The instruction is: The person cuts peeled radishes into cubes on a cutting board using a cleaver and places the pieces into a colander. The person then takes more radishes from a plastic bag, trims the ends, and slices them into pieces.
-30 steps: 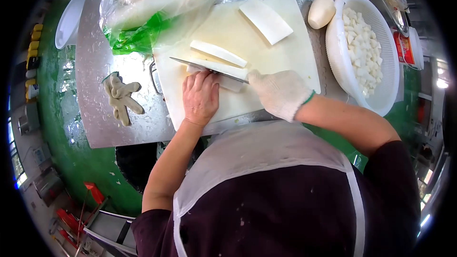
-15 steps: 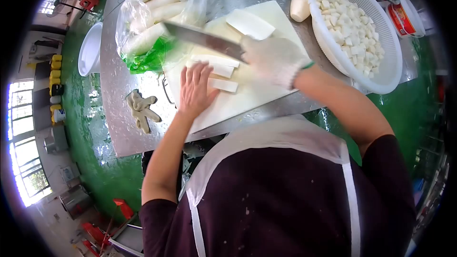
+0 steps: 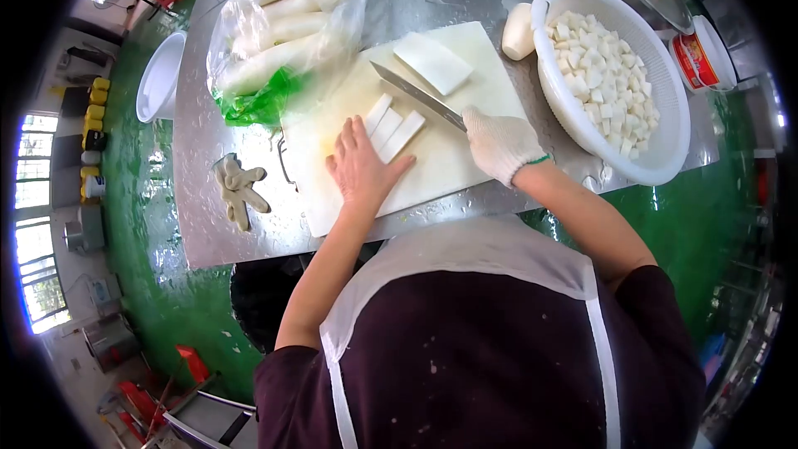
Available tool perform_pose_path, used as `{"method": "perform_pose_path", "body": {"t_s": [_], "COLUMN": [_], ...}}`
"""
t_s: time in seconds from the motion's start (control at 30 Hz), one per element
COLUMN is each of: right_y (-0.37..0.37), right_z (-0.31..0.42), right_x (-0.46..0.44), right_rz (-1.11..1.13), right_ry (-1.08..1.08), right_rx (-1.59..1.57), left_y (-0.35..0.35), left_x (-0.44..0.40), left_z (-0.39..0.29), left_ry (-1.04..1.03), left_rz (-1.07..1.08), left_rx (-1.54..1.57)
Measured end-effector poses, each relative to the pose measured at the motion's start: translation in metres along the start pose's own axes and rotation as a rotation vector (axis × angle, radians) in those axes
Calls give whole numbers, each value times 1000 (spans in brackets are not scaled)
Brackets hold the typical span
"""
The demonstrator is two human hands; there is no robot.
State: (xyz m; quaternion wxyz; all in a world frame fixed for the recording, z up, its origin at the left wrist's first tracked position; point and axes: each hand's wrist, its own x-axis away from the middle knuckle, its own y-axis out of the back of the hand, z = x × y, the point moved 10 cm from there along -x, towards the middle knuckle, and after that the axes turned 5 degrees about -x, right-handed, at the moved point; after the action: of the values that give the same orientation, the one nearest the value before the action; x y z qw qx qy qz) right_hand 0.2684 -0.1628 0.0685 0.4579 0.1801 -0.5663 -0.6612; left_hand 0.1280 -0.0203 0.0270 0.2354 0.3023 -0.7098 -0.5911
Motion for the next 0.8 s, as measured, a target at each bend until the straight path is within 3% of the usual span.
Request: {"method": "perform_pose_path", "body": {"t_s": [0.2,0.37,0.47,0.67,0.8], "right_y": [-16,-6,34,-34,-12], "right_z": [19,23,53,30,43], "right_x": [1,-3,11,-23,-20], "right_rz": [19,13,-164,71,64], "right_ry": [115,114,224,202,198], "right_rx": [33,30,-53,17,47], "left_y": [-15,-20,-18,-15,-6], "left_x": [18,22,29,36,46], "left_z": [24,28,31,28,33], "left_ry": [-132,-111,-120,-106,-96], "left_rz": [-148,-166,-212,-234,-220], "left_rx": [191,231,270,285,324]}}
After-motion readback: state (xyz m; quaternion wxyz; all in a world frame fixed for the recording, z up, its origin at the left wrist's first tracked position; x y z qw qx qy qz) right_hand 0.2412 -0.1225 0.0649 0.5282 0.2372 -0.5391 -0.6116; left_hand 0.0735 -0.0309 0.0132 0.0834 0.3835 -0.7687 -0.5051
